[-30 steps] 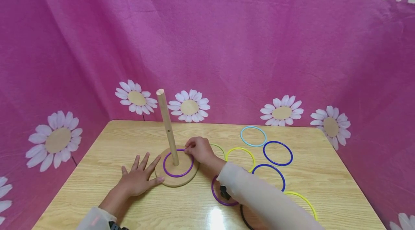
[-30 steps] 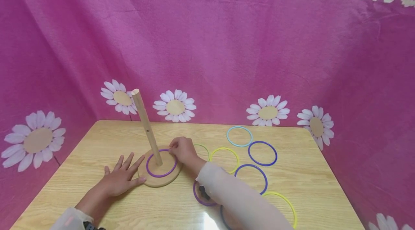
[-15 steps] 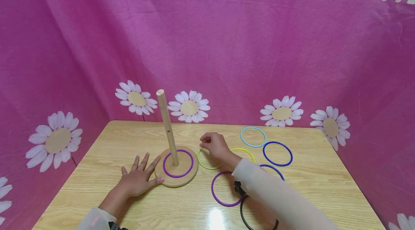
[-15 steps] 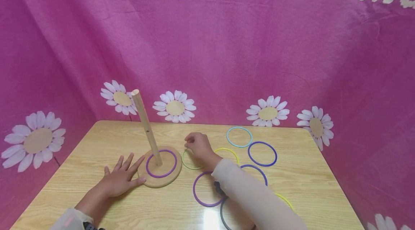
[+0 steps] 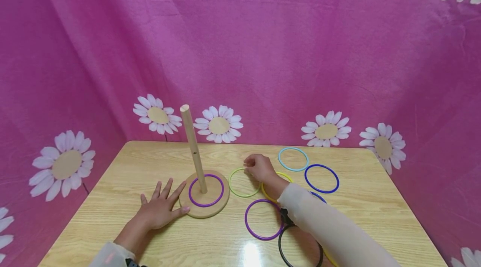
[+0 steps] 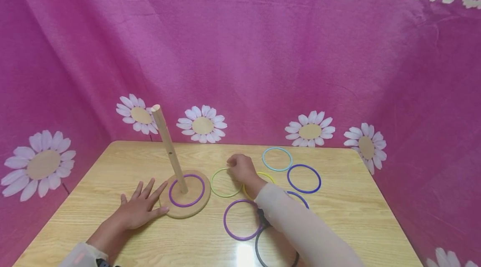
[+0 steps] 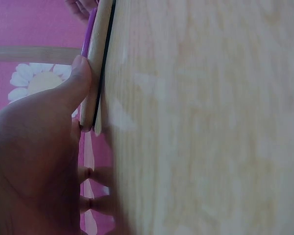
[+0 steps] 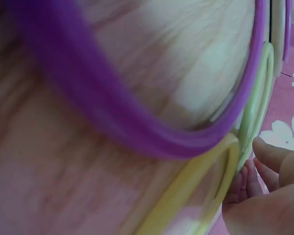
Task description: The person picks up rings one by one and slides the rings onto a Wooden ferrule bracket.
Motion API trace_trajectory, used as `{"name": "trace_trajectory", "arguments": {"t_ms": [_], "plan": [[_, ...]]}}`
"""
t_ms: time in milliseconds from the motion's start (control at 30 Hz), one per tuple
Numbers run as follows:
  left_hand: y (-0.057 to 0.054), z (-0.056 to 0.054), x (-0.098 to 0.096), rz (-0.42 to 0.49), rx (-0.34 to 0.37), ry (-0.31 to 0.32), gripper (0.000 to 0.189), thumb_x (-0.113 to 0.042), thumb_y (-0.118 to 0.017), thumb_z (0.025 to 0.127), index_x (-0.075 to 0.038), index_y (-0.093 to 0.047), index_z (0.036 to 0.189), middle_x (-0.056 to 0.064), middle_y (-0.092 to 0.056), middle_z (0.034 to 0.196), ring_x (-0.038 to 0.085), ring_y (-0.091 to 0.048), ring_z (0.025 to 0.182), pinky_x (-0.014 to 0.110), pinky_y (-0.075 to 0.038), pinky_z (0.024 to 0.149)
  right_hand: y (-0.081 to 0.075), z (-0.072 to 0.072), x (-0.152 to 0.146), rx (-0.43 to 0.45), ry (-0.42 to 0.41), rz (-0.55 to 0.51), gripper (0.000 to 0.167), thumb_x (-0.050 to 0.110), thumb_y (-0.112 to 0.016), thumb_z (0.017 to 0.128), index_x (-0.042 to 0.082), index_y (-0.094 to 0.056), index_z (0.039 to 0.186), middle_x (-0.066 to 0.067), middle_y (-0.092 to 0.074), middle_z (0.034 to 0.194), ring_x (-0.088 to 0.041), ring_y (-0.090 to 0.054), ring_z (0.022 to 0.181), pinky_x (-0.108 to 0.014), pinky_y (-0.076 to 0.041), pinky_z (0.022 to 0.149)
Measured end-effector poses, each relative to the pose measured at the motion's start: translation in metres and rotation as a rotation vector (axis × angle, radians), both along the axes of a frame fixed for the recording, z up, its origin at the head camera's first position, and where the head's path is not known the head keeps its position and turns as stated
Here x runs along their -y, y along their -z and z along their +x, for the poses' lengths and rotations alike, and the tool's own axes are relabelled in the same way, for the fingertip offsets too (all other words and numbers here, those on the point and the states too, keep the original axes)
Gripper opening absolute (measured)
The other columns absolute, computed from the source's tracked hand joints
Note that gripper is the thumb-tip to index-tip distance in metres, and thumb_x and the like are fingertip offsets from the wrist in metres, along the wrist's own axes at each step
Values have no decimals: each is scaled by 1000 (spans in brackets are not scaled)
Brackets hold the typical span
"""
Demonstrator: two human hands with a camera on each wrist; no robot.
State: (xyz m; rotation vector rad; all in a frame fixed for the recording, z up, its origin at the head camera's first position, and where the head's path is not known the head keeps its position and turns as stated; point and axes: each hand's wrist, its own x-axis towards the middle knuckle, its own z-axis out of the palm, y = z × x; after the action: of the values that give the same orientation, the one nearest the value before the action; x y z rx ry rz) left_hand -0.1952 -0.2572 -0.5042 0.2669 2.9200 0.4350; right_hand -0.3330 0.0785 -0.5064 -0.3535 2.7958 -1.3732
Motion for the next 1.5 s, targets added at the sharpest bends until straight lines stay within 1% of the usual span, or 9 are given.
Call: {"name": "trace_trajectory", "arguments": {"t_ms": [200, 267, 533, 767, 900, 1067, 1233, 1300, 1500], "plan": [[3, -1, 0, -3, 4, 0, 92, -80, -44, 93, -29, -23, 166, 23, -11, 171, 57, -2, 153, 93, 0, 98, 6, -2, -2, 16, 8, -10, 17, -8, -80, 81, 1, -78, 96, -7, -74, 88, -18, -65, 87, -32, -55, 82], [4, -1, 0, -6, 5, 1, 92, -81, -43, 93, -30, -22, 166, 23, -10, 171, 56, -2, 153, 93, 0, 98, 6, -2, -2, 35, 12, -15, 16, -8, -80, 82, 2, -78, 95, -5, -73, 86, -17, -63, 86, -32, -53, 82], [4, -1, 0, -13, 0, 3, 93, -83, -43, 92, -30, -23, 166, 23, -11, 171, 57, -3, 153, 93, -1, 98, 8, -6, -3, -7, -2, 88, 9, -3, -80, 84, 6, -80, 88, -1, -71, 78, -14, -62, 79, -31, -52, 79], [3, -1, -1, -3, -1, 4, 92, -81, -43, 92, -30, -23, 166, 23, -10, 171, 56, -2, 153, 93, 0, 98, 6, -8, -4, -10, -6, 109, 11, -4, -78, 85, 7, -79, 83, -5, -77, 88, -18, -63, 91, -33, -51, 87], [3, -1, -1, -7, -2, 5, 92, -81, -44, 93, -29, -23, 166, 23, -10, 171, 56, -3, 153, 93, -1, 98, 3, -8, -5, -19, -32, 139, 12, -4, -76, 87, 7, -79, 84, -6, -77, 90, -18, -64, 91, -33, -53, 87], [3, -1, -1, -13, -4, 8, 92, -81, -43, 93, -30, -23, 166, 23, -11, 171, 56, -3, 153, 93, -1, 98, 3, -10, -8, -36, -84, 146, 11, -6, -74, 86, 5, -78, 84, -7, -76, 86, -16, -61, 84, -31, -51, 81], [5, -1, 0, -7, 2, 4, 92, -81, -44, 92, -30, -23, 166, 24, -11, 171, 57, -2, 153, 93, 0, 98, 0, -12, -12, -49, -118, 143, 12, -6, -72, 88, 4, -78, 88, -4, -75, 85, -17, -62, 85, -32, -53, 80], [4, -1, 0, -5, 7, 1, 93, -82, -44, 92, -30, -22, 166, 23, -10, 171, 56, -2, 153, 93, 0, 98, -2, -13, -14, -64, -129, 151, 12, -6, -72, 89, 5, -78, 89, -3, -75, 87, -17, -63, 86, -33, -53, 80], [4, -1, 1, -4, 8, -3, 92, -82, -43, 92, -31, -22, 166, 23, -10, 171, 57, -2, 153, 92, 1, 99, -11, -20, -16, -127, -154, 186, 7, -1, -73, 93, 4, -78, 93, -3, -75, 85, -15, -65, 80, -32, -56, 74]]}}
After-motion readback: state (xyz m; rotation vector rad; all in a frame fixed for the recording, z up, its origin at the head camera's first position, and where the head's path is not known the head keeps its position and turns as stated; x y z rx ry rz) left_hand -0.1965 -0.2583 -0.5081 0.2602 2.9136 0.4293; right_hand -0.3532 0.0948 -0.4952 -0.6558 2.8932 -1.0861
